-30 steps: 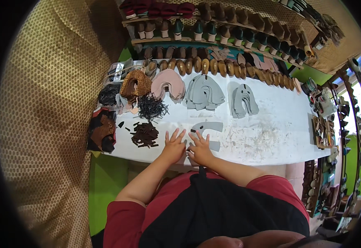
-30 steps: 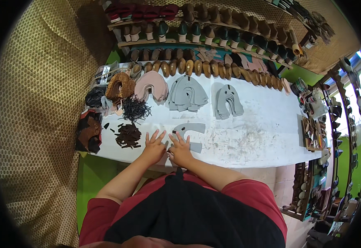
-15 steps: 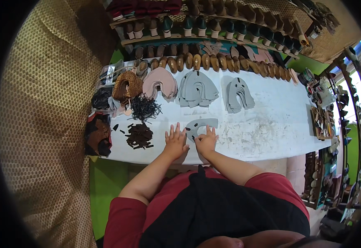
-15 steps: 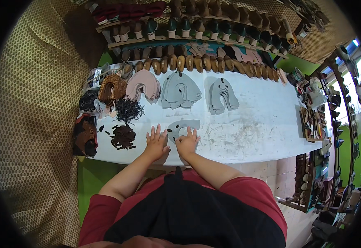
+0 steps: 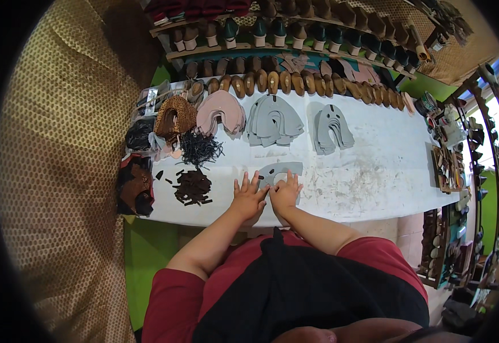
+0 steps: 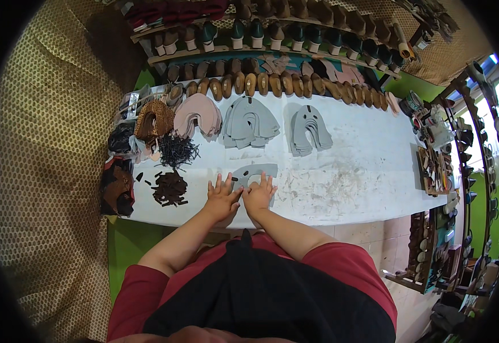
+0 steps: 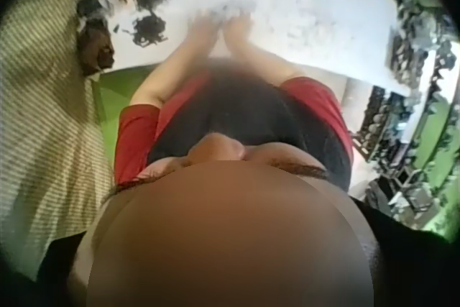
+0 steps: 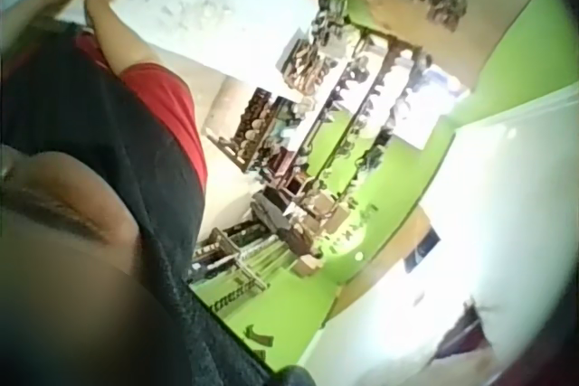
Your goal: Placing and organizing small shoe components onto patterns on a workbench.
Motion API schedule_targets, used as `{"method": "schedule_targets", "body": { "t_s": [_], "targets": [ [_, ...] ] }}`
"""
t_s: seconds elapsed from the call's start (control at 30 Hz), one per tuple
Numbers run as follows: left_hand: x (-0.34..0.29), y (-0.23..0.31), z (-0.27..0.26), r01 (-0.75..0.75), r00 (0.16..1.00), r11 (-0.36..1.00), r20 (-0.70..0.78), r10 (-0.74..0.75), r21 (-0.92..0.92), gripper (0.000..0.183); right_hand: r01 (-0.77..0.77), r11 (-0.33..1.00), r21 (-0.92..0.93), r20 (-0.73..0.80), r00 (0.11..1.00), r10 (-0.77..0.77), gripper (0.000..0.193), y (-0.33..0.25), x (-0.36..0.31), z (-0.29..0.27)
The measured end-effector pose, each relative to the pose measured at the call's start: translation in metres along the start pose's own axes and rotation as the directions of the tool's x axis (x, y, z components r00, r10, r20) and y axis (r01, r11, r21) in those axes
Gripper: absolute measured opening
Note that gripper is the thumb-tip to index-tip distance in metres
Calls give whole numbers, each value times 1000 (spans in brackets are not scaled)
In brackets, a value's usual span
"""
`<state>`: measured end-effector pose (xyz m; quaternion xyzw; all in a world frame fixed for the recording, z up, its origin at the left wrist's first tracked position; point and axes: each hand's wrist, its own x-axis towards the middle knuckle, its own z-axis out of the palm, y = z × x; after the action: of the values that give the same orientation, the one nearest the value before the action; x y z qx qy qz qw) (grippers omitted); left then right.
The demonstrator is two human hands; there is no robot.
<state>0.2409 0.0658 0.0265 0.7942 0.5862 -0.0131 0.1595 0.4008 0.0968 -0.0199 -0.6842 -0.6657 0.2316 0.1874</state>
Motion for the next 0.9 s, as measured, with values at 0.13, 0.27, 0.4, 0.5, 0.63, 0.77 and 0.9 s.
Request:
{"method": "schedule_targets", "body": {
  "t_s": [0.13, 0.27, 0.4, 0.5, 0.63, 0.77, 0.9],
  "targets": [
    [-1, -3, -1, 31, 999, 999, 8, -31, -30, 59, 379, 922, -78, -61, 922, -383, 28, 12, -12, -18],
    [5, -12, -6, 44, 999, 995, 4, -44, -90, 55, 550, 821, -151, -4, 831, -557, 31, 21, -13, -36],
    [13, -26, 5, 133, 984, 973, -93, -152, -189, 56, 623, 742, -245, 141, 781, -609, 42, 19, -9, -44],
    [22, -22, 9, 159, 965, 961, -172, -200, -224, 59, 663, 699, -268, 200, 748, -632, 47, 20, -9, -44],
    [39, -8, -11, 315, 937, 897, -49, -346, -310, 42, 663, 704, -256, 232, 749, -621, 49, 21, -7, -43],
    [44, 5, -20, 395, 912, 871, 7, -411, -292, 23, 654, 718, -238, 223, 756, -615, 49, 23, -6, -43],
    [47, 1, -6, 385, 900, 826, -29, -434, -412, 16, 656, 718, -233, 203, 755, -624, 50, 20, -5, -42]
  ]
}}
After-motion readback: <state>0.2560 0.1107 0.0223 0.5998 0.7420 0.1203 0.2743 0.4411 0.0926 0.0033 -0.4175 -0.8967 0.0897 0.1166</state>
